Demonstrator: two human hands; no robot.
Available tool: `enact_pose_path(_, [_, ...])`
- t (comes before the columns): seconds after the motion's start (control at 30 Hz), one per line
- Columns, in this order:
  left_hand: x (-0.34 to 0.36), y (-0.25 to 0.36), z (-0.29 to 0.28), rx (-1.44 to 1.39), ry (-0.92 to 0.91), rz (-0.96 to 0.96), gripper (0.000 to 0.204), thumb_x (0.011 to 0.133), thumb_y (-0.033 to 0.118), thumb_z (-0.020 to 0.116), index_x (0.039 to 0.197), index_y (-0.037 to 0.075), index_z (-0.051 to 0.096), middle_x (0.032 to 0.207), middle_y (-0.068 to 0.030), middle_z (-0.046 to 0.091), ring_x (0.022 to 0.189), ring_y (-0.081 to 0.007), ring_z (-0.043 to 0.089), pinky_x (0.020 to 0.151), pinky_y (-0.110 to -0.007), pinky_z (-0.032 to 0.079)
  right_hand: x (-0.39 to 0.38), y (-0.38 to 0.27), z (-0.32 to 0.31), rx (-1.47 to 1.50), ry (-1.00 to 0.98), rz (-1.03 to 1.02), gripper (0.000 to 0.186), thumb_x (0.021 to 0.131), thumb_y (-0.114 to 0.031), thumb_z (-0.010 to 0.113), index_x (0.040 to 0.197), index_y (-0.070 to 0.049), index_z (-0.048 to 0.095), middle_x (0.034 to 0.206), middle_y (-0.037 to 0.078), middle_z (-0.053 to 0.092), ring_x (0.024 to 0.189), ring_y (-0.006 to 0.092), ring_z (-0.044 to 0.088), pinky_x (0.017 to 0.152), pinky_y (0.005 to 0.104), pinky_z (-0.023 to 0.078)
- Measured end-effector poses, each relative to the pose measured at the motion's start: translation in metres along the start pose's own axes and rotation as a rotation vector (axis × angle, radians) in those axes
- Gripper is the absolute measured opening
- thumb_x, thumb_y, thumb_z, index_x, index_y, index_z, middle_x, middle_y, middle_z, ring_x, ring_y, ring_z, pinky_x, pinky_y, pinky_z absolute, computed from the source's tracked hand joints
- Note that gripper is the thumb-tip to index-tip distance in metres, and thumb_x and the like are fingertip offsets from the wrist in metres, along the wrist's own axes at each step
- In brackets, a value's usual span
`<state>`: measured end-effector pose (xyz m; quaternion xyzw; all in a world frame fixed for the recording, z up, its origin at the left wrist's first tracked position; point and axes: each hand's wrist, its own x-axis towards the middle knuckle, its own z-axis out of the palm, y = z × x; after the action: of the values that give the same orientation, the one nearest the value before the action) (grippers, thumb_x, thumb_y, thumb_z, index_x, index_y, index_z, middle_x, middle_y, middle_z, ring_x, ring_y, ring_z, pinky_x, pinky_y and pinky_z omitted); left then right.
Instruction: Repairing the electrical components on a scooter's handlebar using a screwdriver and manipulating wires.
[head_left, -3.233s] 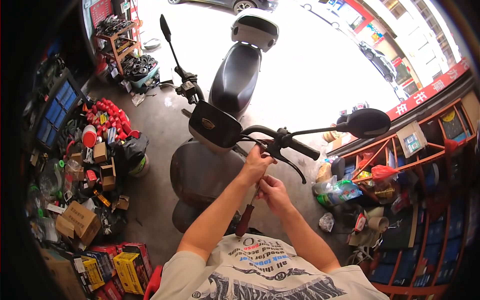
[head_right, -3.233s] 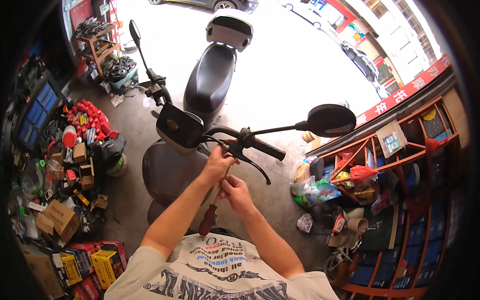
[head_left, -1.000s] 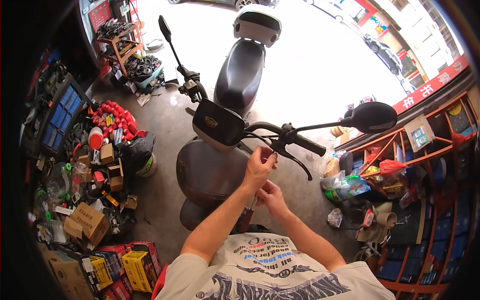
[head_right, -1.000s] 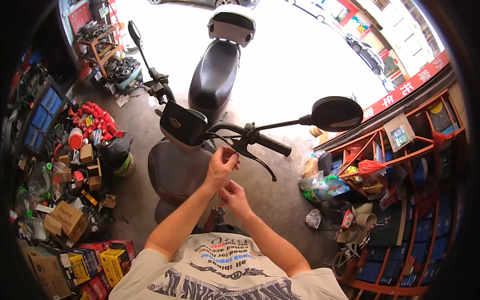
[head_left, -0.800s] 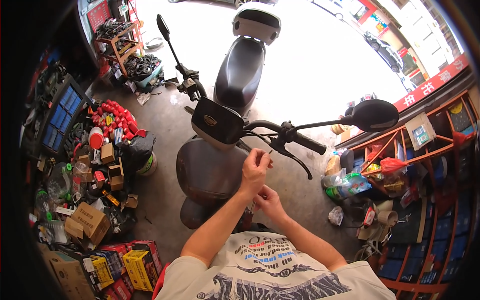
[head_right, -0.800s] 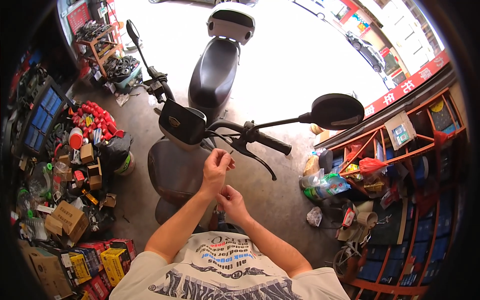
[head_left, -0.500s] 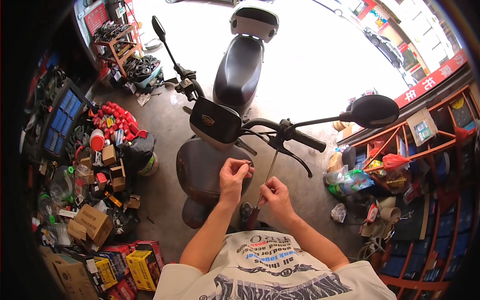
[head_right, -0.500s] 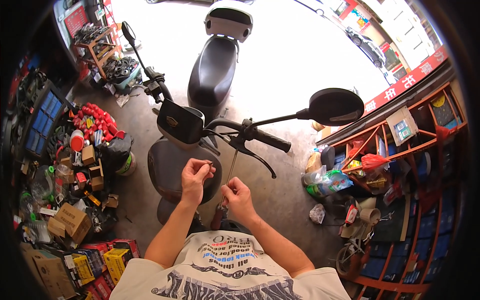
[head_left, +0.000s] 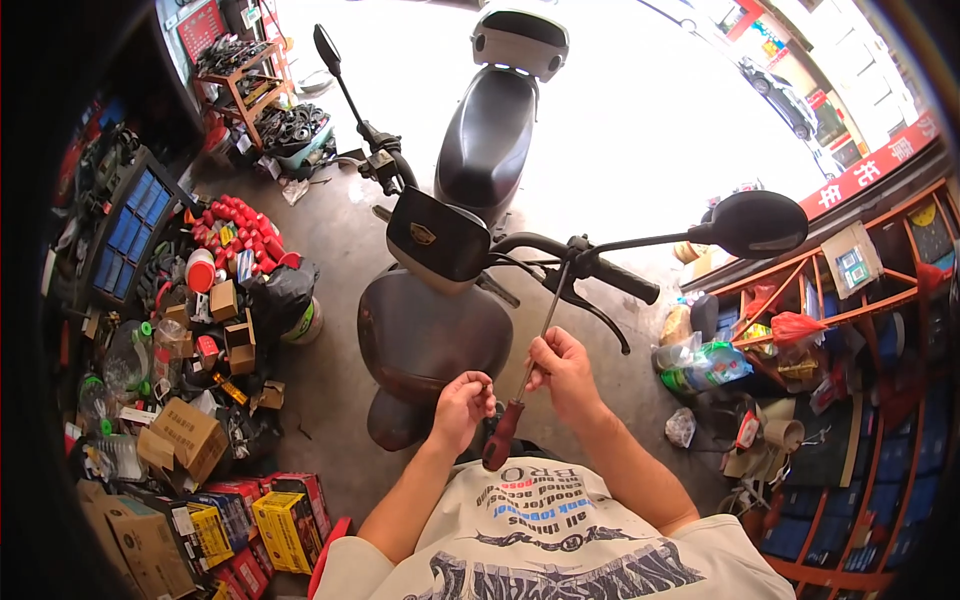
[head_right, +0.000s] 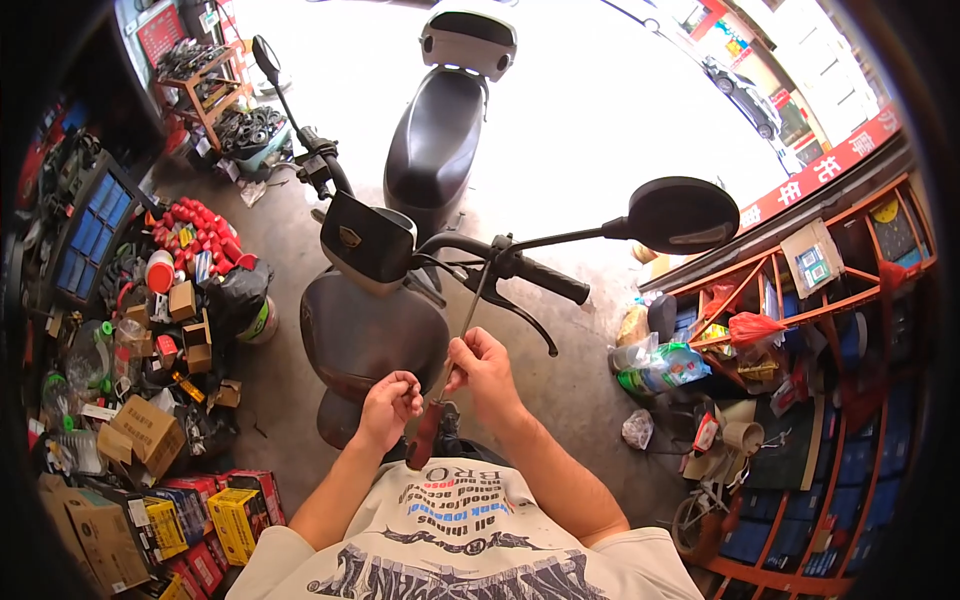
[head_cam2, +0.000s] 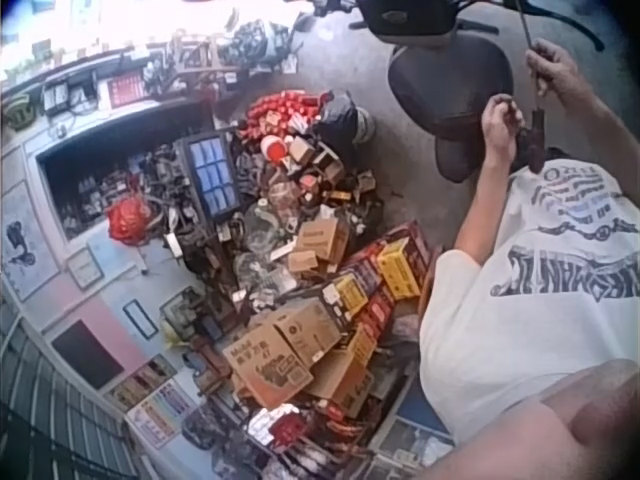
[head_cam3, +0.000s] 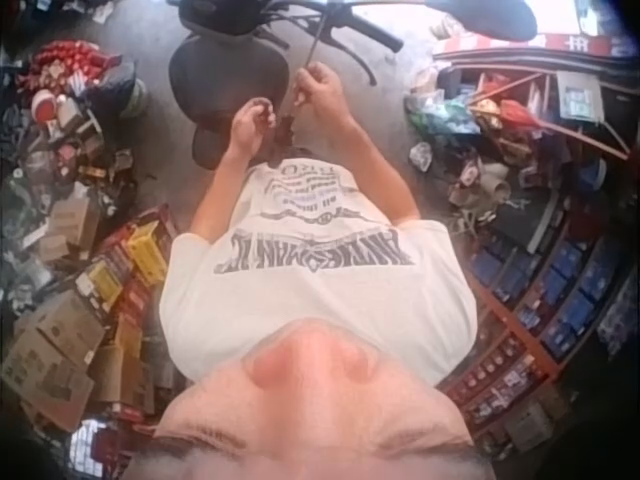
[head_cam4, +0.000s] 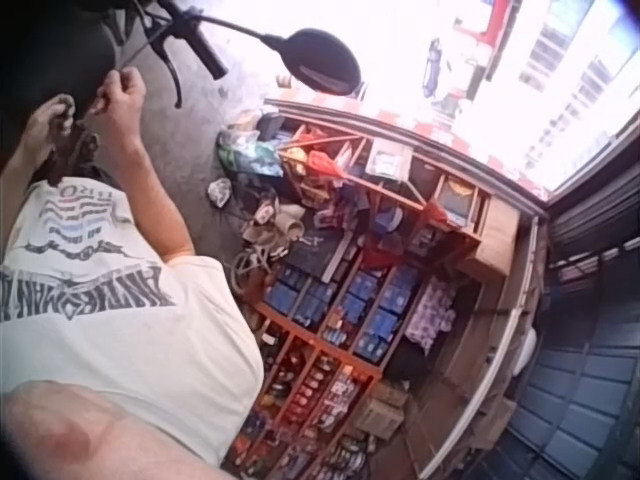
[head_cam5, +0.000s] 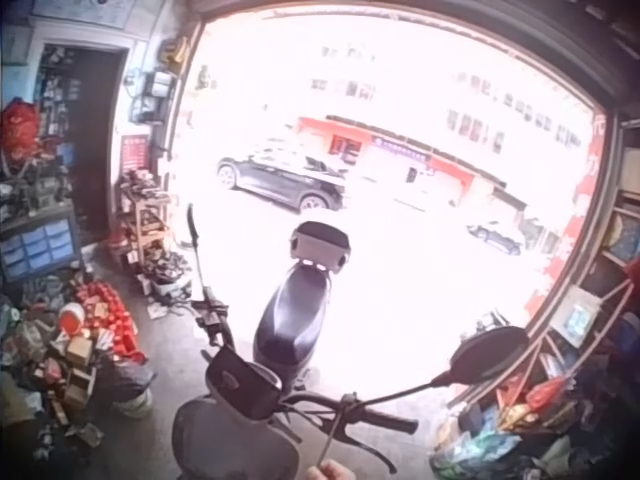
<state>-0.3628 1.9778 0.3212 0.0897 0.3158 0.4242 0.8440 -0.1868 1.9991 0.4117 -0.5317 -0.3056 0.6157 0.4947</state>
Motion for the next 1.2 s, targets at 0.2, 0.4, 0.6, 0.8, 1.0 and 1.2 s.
enact_pose_path(0.2, [-0.008, -0.008, -0.004, 0.063, -0.03, -0.038, 0.014, 0.09, 0.004, 0.045, 0.095, 0.001, 0.057, 0.082, -0.006, 0.06, 0.071, -0.0138, 0.059, 0.062, -0.026, 0.049, 0.002, 0.002, -0.001, 0.008, 0.003, 0.005, 0.016, 0.096, -0.017, 0.057, 0.086, -0.006, 0.051, 0.076, 0.006, 0.059, 0.05, 0.007, 0.053, 0.048, 0.0232, 0.051])
enact_pose_path(0.4, [-0.012, -0.009, -0.002, 0.082, -0.063, -0.043, 0.014, 0.09, 0.004, 0.045, 0.094, 0.002, 0.058, 0.082, -0.0054, 0.061, 0.07, -0.0125, 0.059, 0.06, -0.025, 0.049, 0.001, 0.002, -0.003, 0.018, 0.012, 0.01, 0.016, 0.097, -0.017, 0.056, 0.087, -0.006, 0.05, 0.077, 0.006, 0.06, 0.05, 0.007, 0.053, 0.048, 0.0227, 0.051])
enact_pose_path(0.6, [-0.021, -0.005, 0.006, 0.026, -0.062, -0.095, 0.013, 0.091, 0.005, 0.046, 0.094, 0.002, 0.058, 0.082, -0.0036, 0.06, 0.068, -0.0103, 0.058, 0.06, -0.023, 0.048, 0.004, 0.001, 0.0, 0.054, -0.028, 0.03, 0.016, 0.098, -0.019, 0.055, 0.09, -0.004, 0.053, 0.079, 0.006, 0.061, 0.054, 0.0071, 0.055, 0.054, 0.0245, 0.053])
enact_pose_path(0.8, [-0.031, -0.002, -0.002, 0.105, -0.015, -0.113, 0.015, 0.091, 0.006, 0.046, 0.097, 0.003, 0.059, 0.087, -0.0026, 0.062, 0.073, -0.0086, 0.059, 0.065, -0.022, 0.048, 0.008, 0.001, 0.006, 0.148, -0.092, 0.025, 0.017, 0.098, -0.02, 0.056, 0.091, -0.004, 0.054, 0.081, 0.008, 0.062, 0.055, 0.0076, 0.056, 0.055, 0.025, 0.054])
enact_pose_path(1.0, [-0.05, 0.0, -0.009, 0.313, 0.079, -0.039, 0.019, 0.094, 0.015, 0.047, 0.101, 0.003, 0.061, 0.082, -0.0009, 0.06, 0.065, -0.0049, 0.051, 0.056, -0.019, 0.04, 0.012, 0.009, 0.003, 0.211, -0.029, 0.024, 0.016, 0.096, -0.018, 0.059, 0.088, -0.006, 0.051, 0.075, 0.008, 0.061, 0.051, 0.0083, 0.055, 0.05, 0.0242, 0.053])
enact_pose_path(1.2, [-0.083, 0.007, 0.005, 0.402, -0.002, -0.122, 0.033, 0.1, 0.035, 0.047, 0.104, 0.004, 0.059, 0.082, 0.0016, 0.059, 0.063, -0.0015, 0.044, 0.052, -0.017, 0.031, 0.013, 0.009, 0.004, 0.188, -0.001, 0.001, 0.019, 0.094, -0.017, 0.062, 0.083, -0.008, 0.049, 0.071, 0.007, 0.059, 0.05, 0.0081, 0.054, 0.048, 0.0238, 0.052])
